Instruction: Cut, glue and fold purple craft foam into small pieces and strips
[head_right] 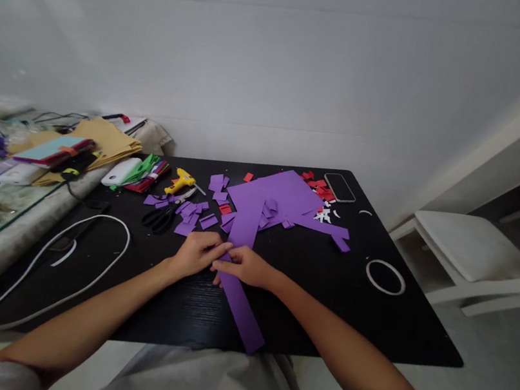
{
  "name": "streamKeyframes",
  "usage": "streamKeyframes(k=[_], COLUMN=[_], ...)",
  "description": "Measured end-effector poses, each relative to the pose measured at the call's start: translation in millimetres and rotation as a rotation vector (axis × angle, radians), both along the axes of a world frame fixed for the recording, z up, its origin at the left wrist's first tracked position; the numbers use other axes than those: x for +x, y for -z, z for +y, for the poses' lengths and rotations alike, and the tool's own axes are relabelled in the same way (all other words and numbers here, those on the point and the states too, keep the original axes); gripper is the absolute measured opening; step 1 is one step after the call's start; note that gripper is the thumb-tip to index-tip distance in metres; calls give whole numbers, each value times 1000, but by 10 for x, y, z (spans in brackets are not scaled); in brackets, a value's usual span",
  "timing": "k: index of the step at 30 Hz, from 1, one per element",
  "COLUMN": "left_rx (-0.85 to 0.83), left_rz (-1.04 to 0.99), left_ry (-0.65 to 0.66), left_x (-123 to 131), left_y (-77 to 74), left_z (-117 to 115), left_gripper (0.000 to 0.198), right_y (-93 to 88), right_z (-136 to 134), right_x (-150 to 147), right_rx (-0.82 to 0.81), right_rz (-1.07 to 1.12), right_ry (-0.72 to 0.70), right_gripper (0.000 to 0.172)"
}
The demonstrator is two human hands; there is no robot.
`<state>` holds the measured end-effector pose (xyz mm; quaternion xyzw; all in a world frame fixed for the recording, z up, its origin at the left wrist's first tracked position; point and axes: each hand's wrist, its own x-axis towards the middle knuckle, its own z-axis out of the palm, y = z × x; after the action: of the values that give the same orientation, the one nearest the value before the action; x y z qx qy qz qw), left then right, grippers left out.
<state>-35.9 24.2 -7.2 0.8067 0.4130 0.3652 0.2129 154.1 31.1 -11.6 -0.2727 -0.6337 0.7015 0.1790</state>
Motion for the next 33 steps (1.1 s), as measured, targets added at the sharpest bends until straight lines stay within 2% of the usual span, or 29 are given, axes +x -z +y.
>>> streamKeyframes(k=[3,10,17,21,24,27,30,33], left_rx=[34,165,62,-29,-170,-363,-512,-589], left_rz=[-26,-39,-104,-275,-431,-574,-688,-748], left_ry=[-15,-27,-292,-456,-523,-481,-334,-189], left_x=[2,-40,-342,-473,-491,-464,-415,-347], left_y=[-17,-3,3,-28,-57,-55,-41,-46], left_z=[-2,73,299,398,425,431,421,374], left_gripper=[40,42,46,49,51,52,49,40], right_y=[5,22,-22,-15,0,20,35,40], right_z=[-80,-78,-58,-43,-28,-23,-31,-42], right_x=[-69,-62,-24,-13,1,6,0,-18], right_rx=[-202,-304,-355,-360,-363,-373,-386,-390], right_rz=[42,41,34,38,47,65,95,114], right_ry=[-57,-87,-79,-93,-98,-84,-56,-20], right_gripper=[60,65,66,67,67,65,61,59])
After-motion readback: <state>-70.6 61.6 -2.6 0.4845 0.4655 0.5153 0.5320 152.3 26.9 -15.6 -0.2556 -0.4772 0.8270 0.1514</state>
